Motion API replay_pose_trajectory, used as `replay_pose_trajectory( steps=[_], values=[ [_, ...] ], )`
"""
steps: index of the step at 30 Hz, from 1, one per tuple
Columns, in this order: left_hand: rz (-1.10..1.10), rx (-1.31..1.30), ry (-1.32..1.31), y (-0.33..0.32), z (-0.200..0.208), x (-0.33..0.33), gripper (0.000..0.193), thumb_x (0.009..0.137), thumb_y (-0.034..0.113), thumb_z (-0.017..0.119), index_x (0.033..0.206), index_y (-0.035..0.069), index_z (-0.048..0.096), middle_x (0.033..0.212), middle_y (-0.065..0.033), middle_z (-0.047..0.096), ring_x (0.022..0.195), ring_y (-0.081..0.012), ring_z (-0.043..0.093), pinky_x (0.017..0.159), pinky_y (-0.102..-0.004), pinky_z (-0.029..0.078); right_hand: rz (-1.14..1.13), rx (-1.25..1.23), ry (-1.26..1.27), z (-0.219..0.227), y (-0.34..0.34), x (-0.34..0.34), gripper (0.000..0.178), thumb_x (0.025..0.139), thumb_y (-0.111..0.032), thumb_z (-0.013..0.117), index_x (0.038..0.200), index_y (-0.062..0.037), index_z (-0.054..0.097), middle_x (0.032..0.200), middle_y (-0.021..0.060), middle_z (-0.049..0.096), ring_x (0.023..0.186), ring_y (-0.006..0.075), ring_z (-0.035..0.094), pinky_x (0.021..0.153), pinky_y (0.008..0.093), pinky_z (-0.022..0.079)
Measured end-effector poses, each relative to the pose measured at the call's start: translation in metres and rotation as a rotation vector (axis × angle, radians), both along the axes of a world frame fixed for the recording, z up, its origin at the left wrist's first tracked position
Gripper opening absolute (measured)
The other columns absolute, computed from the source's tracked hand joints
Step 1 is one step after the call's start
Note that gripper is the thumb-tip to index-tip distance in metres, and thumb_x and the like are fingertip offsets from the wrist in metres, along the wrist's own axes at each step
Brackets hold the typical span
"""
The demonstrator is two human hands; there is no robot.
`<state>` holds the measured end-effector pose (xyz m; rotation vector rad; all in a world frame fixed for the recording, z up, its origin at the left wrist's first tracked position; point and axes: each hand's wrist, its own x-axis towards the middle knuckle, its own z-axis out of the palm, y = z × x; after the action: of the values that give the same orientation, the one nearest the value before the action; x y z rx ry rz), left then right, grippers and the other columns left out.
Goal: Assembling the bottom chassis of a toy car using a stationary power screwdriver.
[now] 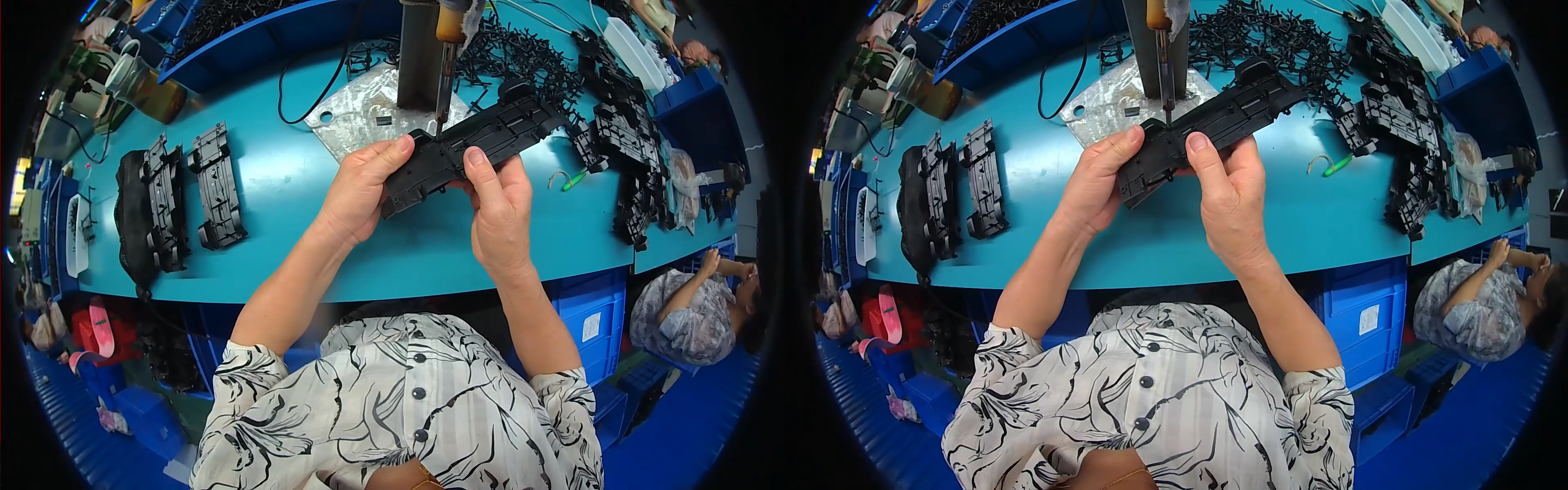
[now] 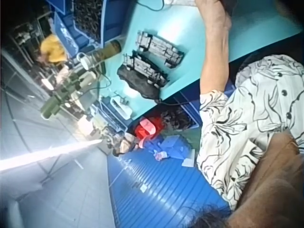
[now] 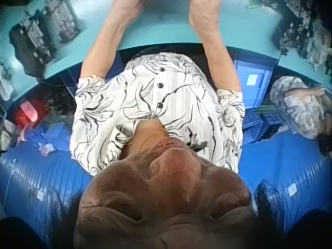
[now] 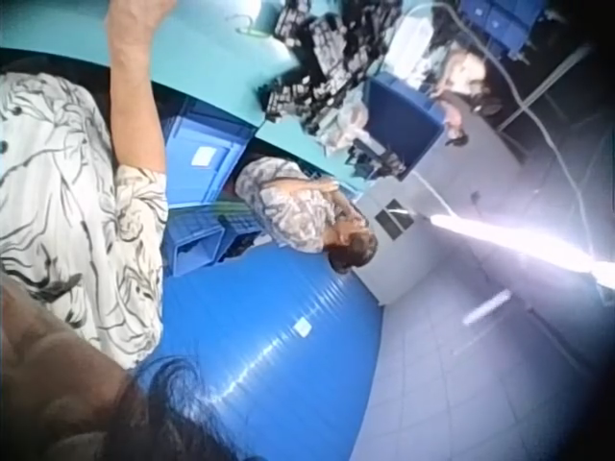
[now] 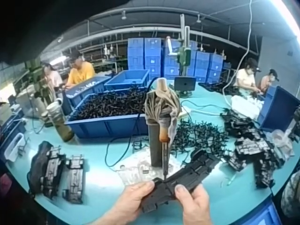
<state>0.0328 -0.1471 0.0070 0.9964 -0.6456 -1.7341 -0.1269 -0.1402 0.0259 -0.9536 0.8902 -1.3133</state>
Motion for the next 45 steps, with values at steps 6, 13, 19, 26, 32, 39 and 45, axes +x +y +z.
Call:
replay_pose_trajectory(
  steps=[6,13,19,26,32,39,45],
  values=[
    [-0.001,0.010,0.022,0.001,0.000,0.000,0.032,0.092,0.031,0.059,0.098,0.000,0.064,0.086,-0.0076,0.067,0.072,-0.0104,0.064,0.065,-0.0232,0.053,0.000,-0.011,0.028,0.004,0.000,0.001,0.021,0.094,-0.017,0.055,0.109,-0.0037,0.053,0.098,0.0032,0.061,0.086,0.0103,0.059,0.074,0.0271,0.049],
    [0.016,0.012,0.044,0.001,0.000,-0.001,0.031,0.092,0.030,0.059,0.098,0.000,0.064,0.085,-0.0073,0.067,0.071,-0.0102,0.063,0.064,-0.0228,0.053,0.029,-0.009,0.039,0.004,-0.001,-0.002,0.023,0.096,-0.021,0.052,0.112,-0.0039,0.053,0.101,0.0037,0.061,0.088,0.0108,0.059,0.075,0.0279,0.048],
    [0.094,-0.017,-0.020,0.000,-0.007,0.000,0.029,0.091,0.027,0.061,0.096,-0.001,0.065,0.083,-0.0061,0.067,0.069,-0.0090,0.061,0.062,-0.0224,0.051,0.109,0.169,-0.141,-0.010,-0.001,-0.010,0.033,0.098,-0.032,0.047,0.110,-0.0022,0.056,0.101,0.0082,0.063,0.090,0.0180,0.061,0.082,0.0339,0.049],
    [0.102,-0.021,-0.019,-0.001,-0.013,0.004,0.027,0.091,0.025,0.062,0.097,-0.001,0.065,0.083,-0.0056,0.067,0.068,-0.0086,0.061,0.063,-0.0224,0.051,0.125,0.221,-0.156,-0.014,-0.002,-0.009,0.039,0.098,-0.036,0.047,0.108,-0.0007,0.058,0.100,0.0115,0.064,0.090,0.0204,0.062,0.085,0.0362,0.050],
    [0.114,0.008,-0.044,-0.003,-0.012,0.004,0.027,0.090,0.026,0.062,0.097,0.000,0.065,0.083,-0.0054,0.067,0.068,-0.0085,0.061,0.063,-0.0226,0.051,0.130,0.244,-0.156,-0.012,-0.003,-0.008,0.040,0.098,-0.037,0.047,0.109,-0.0004,0.058,0.100,0.0120,0.064,0.092,0.0212,0.062,0.085,0.0370,0.050],
    [0.103,0.007,-0.013,-0.005,-0.011,0.006,0.027,0.091,0.026,0.062,0.096,0.000,0.065,0.084,-0.0067,0.066,0.069,-0.0106,0.063,0.063,-0.0236,0.053,0.127,0.228,-0.146,-0.013,-0.006,-0.006,0.040,0.098,-0.036,0.047,0.107,0.0004,0.059,0.101,0.0120,0.064,0.092,0.0215,0.062,0.086,0.0371,0.050],
    [0.090,-0.007,0.027,-0.004,-0.009,0.007,0.027,0.092,0.025,0.060,0.095,-0.001,0.064,0.085,-0.0086,0.067,0.070,-0.0127,0.064,0.064,-0.0259,0.055,0.113,0.210,-0.146,-0.013,-0.006,-0.004,0.038,0.098,-0.035,0.048,0.104,0.0002,0.061,0.099,0.0110,0.064,0.090,0.0208,0.063,0.085,0.0363,0.050]
  ],
)
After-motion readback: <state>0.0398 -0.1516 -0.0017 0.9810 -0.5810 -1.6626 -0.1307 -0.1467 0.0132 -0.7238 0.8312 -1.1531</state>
